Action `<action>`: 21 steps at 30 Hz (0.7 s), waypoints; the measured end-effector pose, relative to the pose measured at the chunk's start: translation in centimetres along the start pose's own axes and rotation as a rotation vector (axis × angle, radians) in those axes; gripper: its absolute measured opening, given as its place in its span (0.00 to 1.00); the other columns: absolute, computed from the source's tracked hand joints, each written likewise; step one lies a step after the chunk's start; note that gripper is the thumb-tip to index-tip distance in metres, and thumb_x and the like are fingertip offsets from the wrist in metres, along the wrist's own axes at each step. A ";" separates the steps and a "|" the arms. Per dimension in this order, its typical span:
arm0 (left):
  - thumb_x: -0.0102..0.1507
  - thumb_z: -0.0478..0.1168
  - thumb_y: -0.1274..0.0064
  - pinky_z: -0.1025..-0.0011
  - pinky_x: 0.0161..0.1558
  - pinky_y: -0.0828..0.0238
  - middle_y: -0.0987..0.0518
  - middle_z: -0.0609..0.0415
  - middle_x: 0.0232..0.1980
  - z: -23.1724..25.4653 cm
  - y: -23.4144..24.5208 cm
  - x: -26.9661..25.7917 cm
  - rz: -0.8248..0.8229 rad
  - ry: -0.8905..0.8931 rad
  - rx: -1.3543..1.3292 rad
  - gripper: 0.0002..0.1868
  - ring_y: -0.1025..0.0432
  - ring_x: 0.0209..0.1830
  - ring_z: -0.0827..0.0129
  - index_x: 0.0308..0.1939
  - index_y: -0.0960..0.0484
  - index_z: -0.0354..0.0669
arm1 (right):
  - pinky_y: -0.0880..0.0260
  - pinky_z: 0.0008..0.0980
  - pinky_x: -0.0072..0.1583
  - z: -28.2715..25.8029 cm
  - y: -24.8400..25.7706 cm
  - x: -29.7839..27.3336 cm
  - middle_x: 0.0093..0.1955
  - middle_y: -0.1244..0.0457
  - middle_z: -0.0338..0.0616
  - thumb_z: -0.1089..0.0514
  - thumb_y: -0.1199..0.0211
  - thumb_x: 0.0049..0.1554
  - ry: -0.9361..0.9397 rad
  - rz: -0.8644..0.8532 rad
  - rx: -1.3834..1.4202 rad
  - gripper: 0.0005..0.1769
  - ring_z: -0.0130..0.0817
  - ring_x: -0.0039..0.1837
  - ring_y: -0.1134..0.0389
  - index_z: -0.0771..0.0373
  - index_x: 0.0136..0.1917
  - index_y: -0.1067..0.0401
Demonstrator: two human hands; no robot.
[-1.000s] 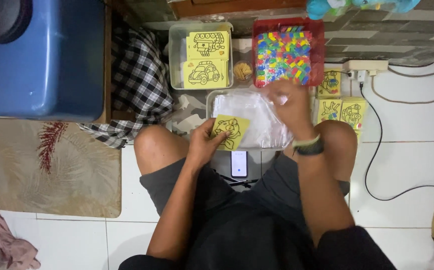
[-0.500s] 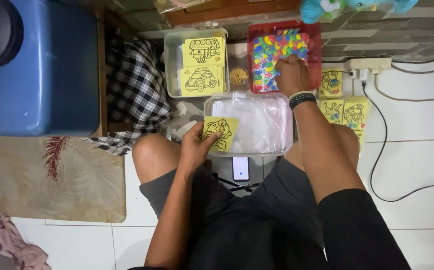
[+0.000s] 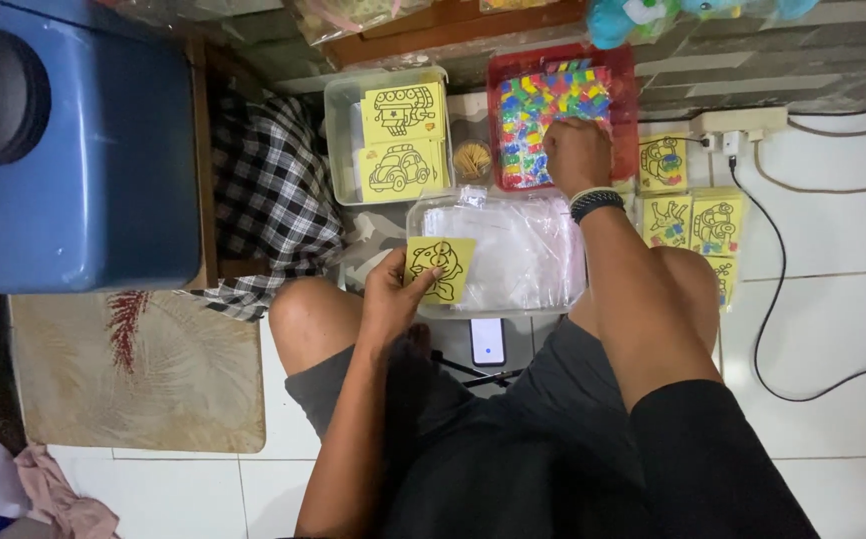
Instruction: The person picks up individual yellow stickers and colorful rectangular items, placing them together into clear plastic bags by hand and then setting the filled bags into a container.
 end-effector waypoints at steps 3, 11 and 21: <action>0.62 0.32 0.35 0.67 0.36 0.23 0.16 0.41 0.34 -0.6 0.5 -0.1 0.018 0.024 -0.012 0.17 0.26 0.32 0.67 0.52 0.19 0.29 | 0.28 0.50 0.55 0.1 1.1 0.1 0.49 0.36 0.39 0.56 0.35 0.58 -0.046 0.017 0.140 0.03 0.50 0.53 0.31 0.48 0.46 0.24; 0.61 0.31 0.35 0.63 0.36 0.24 0.16 0.37 0.35 -0.4 0.7 -0.4 0.022 -0.007 0.024 0.18 0.25 0.34 0.63 0.52 0.19 0.27 | 0.39 0.44 0.62 -1.9 1.6 -0.6 0.51 0.34 0.31 0.49 0.37 0.61 0.080 -0.002 -0.065 0.05 0.42 0.58 0.37 0.40 0.48 0.20; 0.62 0.32 0.36 0.63 0.37 0.23 0.16 0.37 0.35 0.3 0.3 -0.5 0.024 -0.048 0.033 0.16 0.24 0.33 0.63 0.51 0.19 0.28 | 0.28 0.47 0.55 -0.5 6.7 -0.7 0.45 0.31 0.41 0.58 0.36 0.62 -0.078 0.202 0.516 0.09 0.51 0.51 0.29 0.45 0.51 0.17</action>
Point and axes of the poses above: each hand's wrist, its own x-axis towards the middle knuckle, its own y-axis out of the back of the hand, z = x × y, the point moved 9 cm from there along x, towards the middle knuckle
